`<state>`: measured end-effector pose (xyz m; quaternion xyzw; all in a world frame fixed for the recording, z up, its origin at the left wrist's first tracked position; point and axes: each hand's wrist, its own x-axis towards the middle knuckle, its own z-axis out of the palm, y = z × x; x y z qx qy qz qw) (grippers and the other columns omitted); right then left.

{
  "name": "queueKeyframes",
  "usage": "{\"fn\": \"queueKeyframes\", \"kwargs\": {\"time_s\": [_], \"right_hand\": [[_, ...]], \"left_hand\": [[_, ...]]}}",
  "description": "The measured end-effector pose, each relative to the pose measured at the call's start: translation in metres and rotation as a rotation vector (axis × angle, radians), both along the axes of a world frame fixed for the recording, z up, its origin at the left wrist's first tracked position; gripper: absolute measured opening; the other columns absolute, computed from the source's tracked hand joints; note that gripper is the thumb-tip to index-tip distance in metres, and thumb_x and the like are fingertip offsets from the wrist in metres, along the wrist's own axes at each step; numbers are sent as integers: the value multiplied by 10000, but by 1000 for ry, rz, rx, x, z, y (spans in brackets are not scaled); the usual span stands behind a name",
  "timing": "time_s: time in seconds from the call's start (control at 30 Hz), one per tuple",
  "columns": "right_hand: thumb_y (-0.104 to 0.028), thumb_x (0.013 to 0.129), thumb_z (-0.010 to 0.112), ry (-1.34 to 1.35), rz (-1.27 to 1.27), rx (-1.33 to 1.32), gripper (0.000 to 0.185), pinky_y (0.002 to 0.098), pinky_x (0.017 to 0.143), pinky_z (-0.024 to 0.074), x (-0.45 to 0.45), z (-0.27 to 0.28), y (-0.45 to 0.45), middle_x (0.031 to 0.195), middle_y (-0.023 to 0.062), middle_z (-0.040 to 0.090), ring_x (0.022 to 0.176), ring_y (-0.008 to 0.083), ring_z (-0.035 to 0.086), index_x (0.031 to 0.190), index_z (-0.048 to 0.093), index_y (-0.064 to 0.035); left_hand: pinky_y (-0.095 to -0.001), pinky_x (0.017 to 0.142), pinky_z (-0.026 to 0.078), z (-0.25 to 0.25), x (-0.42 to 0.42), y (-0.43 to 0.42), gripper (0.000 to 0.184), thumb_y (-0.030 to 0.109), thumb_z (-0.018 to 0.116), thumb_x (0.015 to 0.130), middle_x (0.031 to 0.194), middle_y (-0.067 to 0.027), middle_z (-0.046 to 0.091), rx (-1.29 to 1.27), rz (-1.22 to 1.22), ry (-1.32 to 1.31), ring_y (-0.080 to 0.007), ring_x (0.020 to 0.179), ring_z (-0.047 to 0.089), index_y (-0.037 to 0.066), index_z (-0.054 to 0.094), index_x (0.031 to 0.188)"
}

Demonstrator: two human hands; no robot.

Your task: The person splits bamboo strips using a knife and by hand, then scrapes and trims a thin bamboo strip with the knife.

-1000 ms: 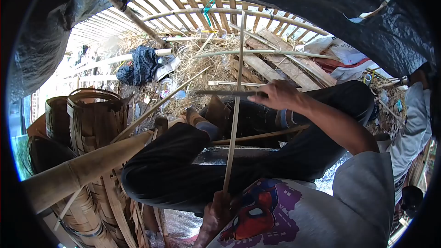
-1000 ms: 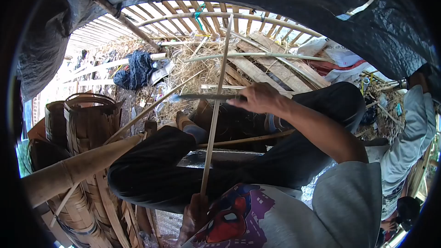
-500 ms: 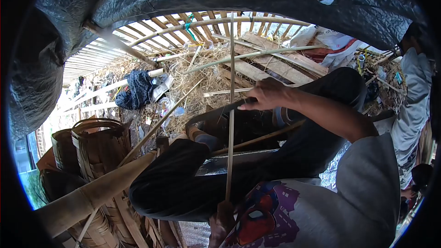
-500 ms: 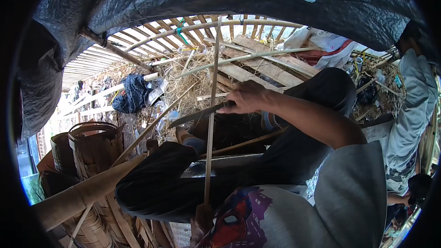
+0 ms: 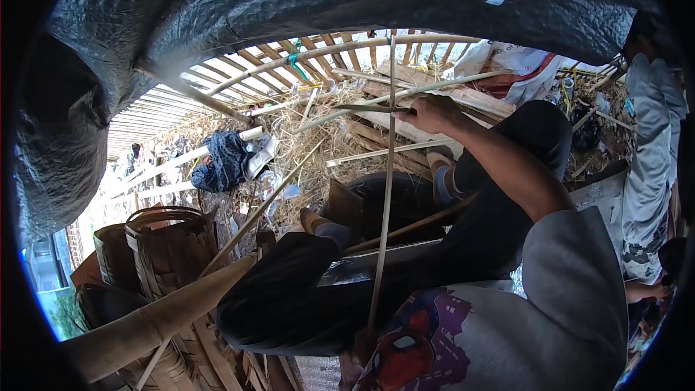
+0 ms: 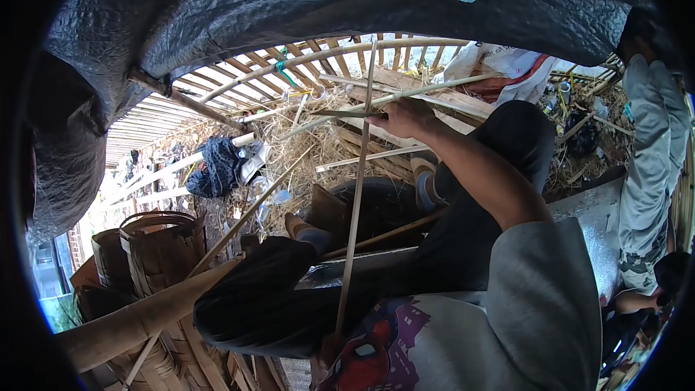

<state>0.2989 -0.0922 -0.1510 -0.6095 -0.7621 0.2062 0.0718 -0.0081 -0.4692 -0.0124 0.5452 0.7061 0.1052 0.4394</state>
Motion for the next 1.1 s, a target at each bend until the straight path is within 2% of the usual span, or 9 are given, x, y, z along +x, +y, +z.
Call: {"fn": "queueKeyframes", "kwargs": {"time_s": [0.1,0.23,0.33,0.57,0.73,0.77,0.83,0.9,1.1], "right_hand": [[-755,825,455,186,-180,-340,761,415,816,528,-16,25,-3,935,183,655,940,301,652,1198,627,-116],[-539,792,675,601,-332,-472,530,349,555,479,-37,9,-17,651,81,577,613,171,588,774,625,-12],[-379,808,698,908,-522,-556,395,306,440,379,-50,-4,-29,556,34,514,479,122,490,671,573,-30],[-258,846,678,990,-553,-699,302,282,391,329,-80,35,-66,522,1,475,404,105,436,675,552,-44],[-287,867,684,1116,-372,-831,361,286,388,293,-116,56,-119,503,-23,460,397,73,402,623,521,-76],[-295,874,675,1144,-307,-833,368,286,392,282,-121,58,-129,502,-29,452,403,64,387,616,525,-79],[-327,894,676,1086,-234,-901,335,241,403,279,-124,53,-141,529,-58,403,434,36,380,721,552,-68],[-405,913,635,1094,-63,-875,386,259,414,297,-121,57,-141,532,-65,384,439,43,379,753,586,-57],[-531,909,552,522,472,-291,516,378,508,476,-86,111,-135,558,122,582,508,263,604,833,622,-25]], "left_hand": [[-346,516,460,-1,-1,4,151,125,517,956,752,-115,600,-12,3,-11,-268,624,601,51,497,1087],[-331,528,458,-2,-2,6,161,134,513,962,766,-104,595,-24,7,-19,-246,630,591,49,492,1098],[-320,537,456,-2,-2,6,169,140,510,966,776,-96,592,-32,1,-27,-230,634,584,47,489,1106],[-294,558,452,3,-4,7,187,155,503,976,800,-77,584,-57,31,-99,-192,644,567,44,481,1125],[-275,573,449,2,-8,9,201,166,498,984,817,-64,578,-146,93,-320,-166,651,554,41,475,1139],[-236,598,425,-4,-9,8,239,213,481,1003,848,-21,550,-255,335,-612,-101,678,504,36,461,1163],[-211,567,379,-12,-2,3,291,304,431,1027,830,49,495,-104,197,-328,-36,683,436,47,470,1158],[-194,555,340,-12,3,15,326,357,409,1031,808,80,459,-192,546,-928,-22,668,394,59,501,1123],[-174,554,310,-10,8,23,314,355,407,1033,765,93,437,-211,626,-916,-18,646,364,76,552,1039]]}}
